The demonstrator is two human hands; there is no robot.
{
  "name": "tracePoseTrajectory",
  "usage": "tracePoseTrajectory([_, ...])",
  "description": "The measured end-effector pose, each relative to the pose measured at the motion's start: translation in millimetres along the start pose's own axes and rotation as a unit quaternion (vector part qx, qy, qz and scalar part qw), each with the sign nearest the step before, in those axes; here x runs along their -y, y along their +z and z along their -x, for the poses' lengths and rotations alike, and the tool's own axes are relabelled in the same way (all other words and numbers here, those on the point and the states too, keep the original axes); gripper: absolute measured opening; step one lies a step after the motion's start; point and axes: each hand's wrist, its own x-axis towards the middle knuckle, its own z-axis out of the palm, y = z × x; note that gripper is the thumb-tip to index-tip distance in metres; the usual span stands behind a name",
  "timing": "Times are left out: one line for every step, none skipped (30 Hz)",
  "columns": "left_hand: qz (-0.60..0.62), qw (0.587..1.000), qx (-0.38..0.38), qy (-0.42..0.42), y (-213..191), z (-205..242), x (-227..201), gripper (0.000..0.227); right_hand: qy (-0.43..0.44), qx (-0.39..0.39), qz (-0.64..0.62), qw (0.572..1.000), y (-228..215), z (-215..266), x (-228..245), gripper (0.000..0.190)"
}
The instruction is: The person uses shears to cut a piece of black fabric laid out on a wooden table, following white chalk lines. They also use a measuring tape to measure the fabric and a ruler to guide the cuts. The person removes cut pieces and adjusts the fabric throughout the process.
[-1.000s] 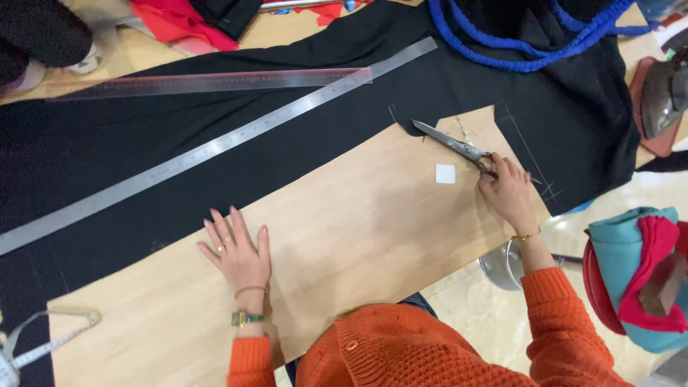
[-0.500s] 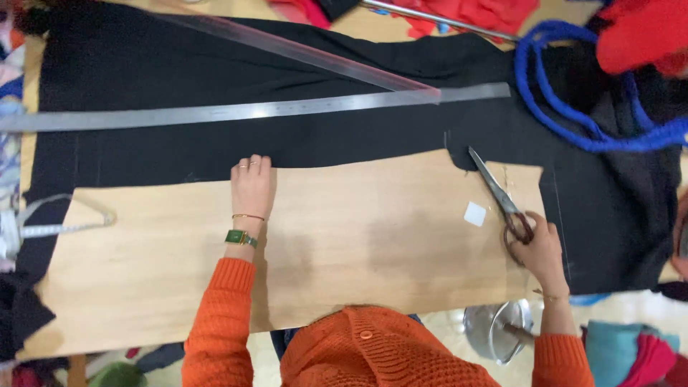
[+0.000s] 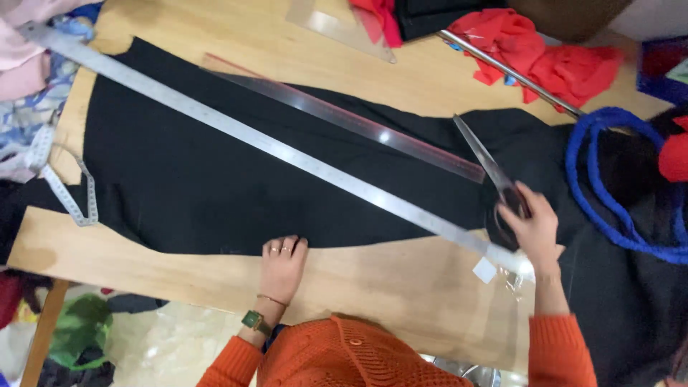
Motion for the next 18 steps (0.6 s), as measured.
tracePoseTrajectory([-0.004, 1.000, 0.000, -0.009, -3.9, 2.2, -4.1, 0.023, -0.008, 0.005, -0.003, 1.000, 6.5, -25.4, -2.2, 0.058])
tracePoseTrajectory([0.018, 0.999, -0.009, -0.033, -8.0, 5.4, -8.6, 0.018, -0.036, 0.029, -0.009, 0.999, 15.8, -54.1, -3.2, 0.057])
tracePoseTrajectory([0.040, 0.997, -0.019, -0.057, -12.6, 9.0, -12.1, 0.013, -0.064, 0.052, -0.015, 0.996, 26.2, -82.5, -1.5, 0.057])
tracePoseTrajectory([0.032, 0.997, -0.022, -0.073, -17.9, 8.9, -13.2, 0.013, -0.079, 0.061, -0.020, 0.995, 34.3, -104.9, -5.1, 0.057])
tracePoseTrajectory([0.052, 0.993, -0.028, -0.104, -23.6, 8.8, -13.1, 0.025, -0.105, 0.075, 0.011, 0.992, 43.7, -128.0, -6.6, 0.057])
tracePoseTrajectory([0.071, 0.988, -0.036, -0.135, -28.7, 7.8, -12.8, 0.036, -0.132, 0.088, 0.042, 0.986, 54.2, -153.1, -6.8, 0.056])
tracePoseTrajectory([0.062, 0.986, -0.041, -0.151, -30.1, 7.2, -10.8, 0.036, -0.149, 0.094, 0.037, 0.984, 60.2, -170.8, -4.0, 0.056])
tracePoseTrajectory([0.060, 0.982, -0.020, -0.176, -31.1, 7.6, -10.3, 0.043, -0.171, 0.083, 0.050, 0.980, 63.8, -185.5, -2.0, 0.057])
tracePoseTrajectory([0.059, 0.978, 0.002, -0.201, -31.9, 7.7, -9.6, 0.050, -0.194, 0.072, 0.063, 0.976, 67.8, -200.5, 0.2, 0.057])
tracePoseTrajectory([0.057, 0.976, -0.001, -0.212, -30.8, 8.3, -9.2, 0.050, -0.204, 0.077, 0.061, 0.974, 71.1, -209.9, 3.1, 0.057])
tracePoseTrajectory([0.048, 0.976, 0.018, -0.213, -29.5, 8.2, -9.6, 0.053, -0.194, 0.079, 0.122, 0.970, 74.1, -219.9, 5.3, 0.059])
tracePoseTrajectory([0.040, 0.976, 0.038, -0.209, -27.7, 6.6, -8.6, 0.056, -0.179, 0.077, 0.183, 0.964, 74.9, -226.6, 5.3, 0.061])
tracePoseTrajectory([0.039, 0.975, 0.035, -0.215, -30.0, 7.8, -10.5, 0.056, -0.185, 0.078, 0.183, 0.962, 79.1, -228.5, 6.8, 0.061])
tracePoseTrajectory([0.043, 0.975, 0.043, -0.213, -32.7, 7.3, -9.6, 0.056, -0.188, 0.064, 0.205, 0.958, 82.1, -228.6, 7.7, 0.059])
tracePoseTrajectory([0.048, 0.975, 0.051, -0.210, -35.3, 5.8, -9.3, 0.057, -0.190, 0.049, 0.227, 0.954, 84.6, -229.4, 8.0, 0.058])
tracePoseTrajectory([0.048, 0.976, 0.050, -0.208, -36.9, 5.9, -9.1, 0.057, -0.188, 0.047, 0.228, 0.954, 87.3, -222.4, 14.2, 0.058])
tracePoseTrajectory([0.042, 0.975, 0.049, -0.211, -38.0, 5.3, -9.4, 0.056, -0.211, -0.009, 0.225, 0.951, 89.9, -215.9, 19.6, 0.054])
tracePoseTrajectory([0.037, 0.976, 0.050, -0.210, -38.9, 4.8, -10.5, 0.056, -0.230, -0.064, 0.223, 0.945, 90.2, -205.8, 22.6, 0.052])
